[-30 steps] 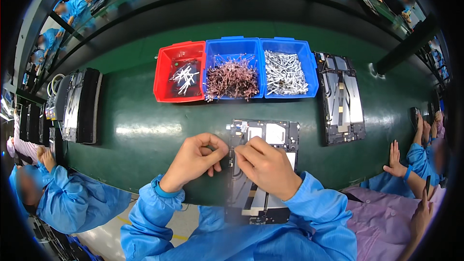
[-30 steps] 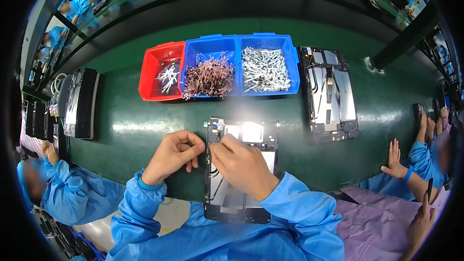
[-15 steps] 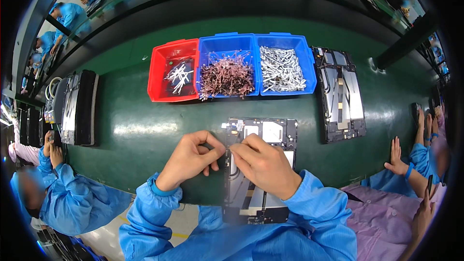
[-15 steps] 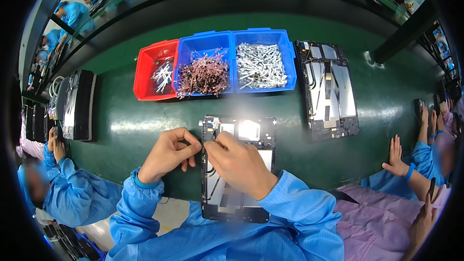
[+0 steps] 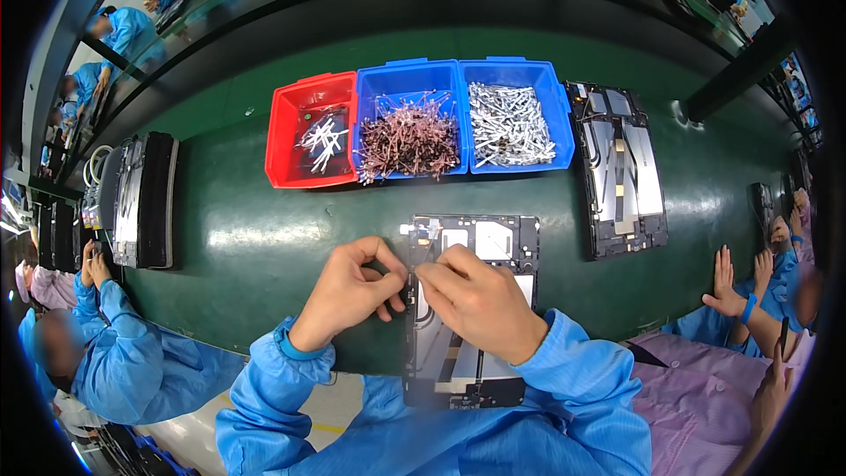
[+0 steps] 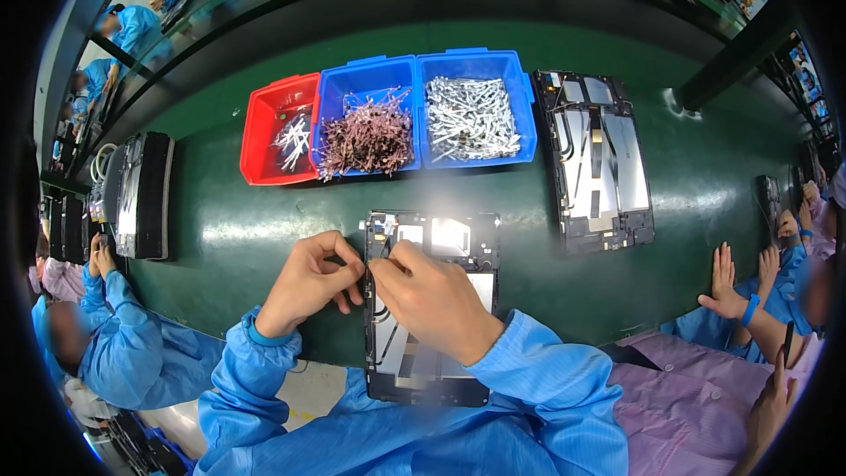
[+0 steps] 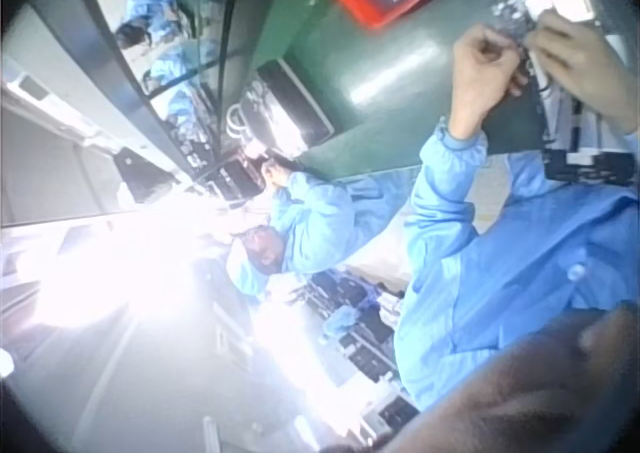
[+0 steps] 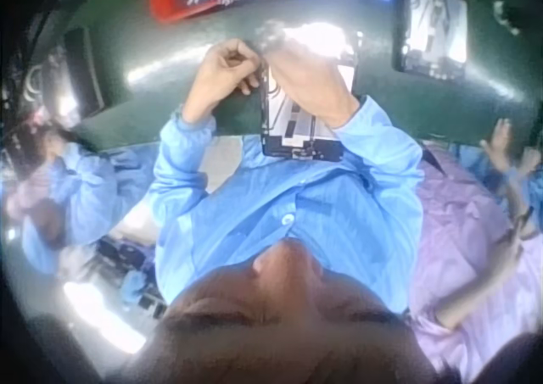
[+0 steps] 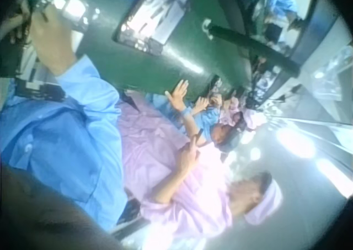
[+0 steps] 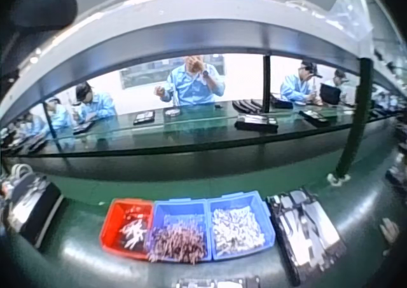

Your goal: Assembling internal components and cables into a tablet device on a factory assembly line.

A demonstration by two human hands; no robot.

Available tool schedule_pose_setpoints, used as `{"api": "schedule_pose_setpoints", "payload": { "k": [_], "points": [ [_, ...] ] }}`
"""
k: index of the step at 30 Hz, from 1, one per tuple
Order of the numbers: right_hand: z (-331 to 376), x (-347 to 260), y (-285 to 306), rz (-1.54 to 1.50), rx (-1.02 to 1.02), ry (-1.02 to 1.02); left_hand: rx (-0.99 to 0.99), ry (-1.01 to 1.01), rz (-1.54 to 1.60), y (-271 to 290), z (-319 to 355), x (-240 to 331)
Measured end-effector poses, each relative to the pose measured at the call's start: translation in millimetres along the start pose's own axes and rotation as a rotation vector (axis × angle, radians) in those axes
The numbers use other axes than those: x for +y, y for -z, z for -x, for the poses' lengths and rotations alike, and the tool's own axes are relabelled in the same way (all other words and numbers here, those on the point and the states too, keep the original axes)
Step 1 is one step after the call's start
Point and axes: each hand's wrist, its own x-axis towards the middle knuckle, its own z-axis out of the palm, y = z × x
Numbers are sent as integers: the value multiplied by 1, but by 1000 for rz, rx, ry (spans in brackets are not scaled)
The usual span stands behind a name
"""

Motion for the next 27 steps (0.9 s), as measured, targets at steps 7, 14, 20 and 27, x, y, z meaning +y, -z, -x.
{"api": "schedule_pose_setpoints", "payload": {
  "k": [7,14,20,27],
  "points": [
    [2,0,0,-47,56,-29,32,-27,-32,-3,0,-3],
    [2,-1,0,-15,23,-148,-15,-87,-58,0,0,-2],
    [-12,2,10,-18,-24,-137,-52,-82,-138,2,-8,2],
    [-74,58,77,406,236,17,-28,-113,-176,2,-6,-5]
  ]
}}
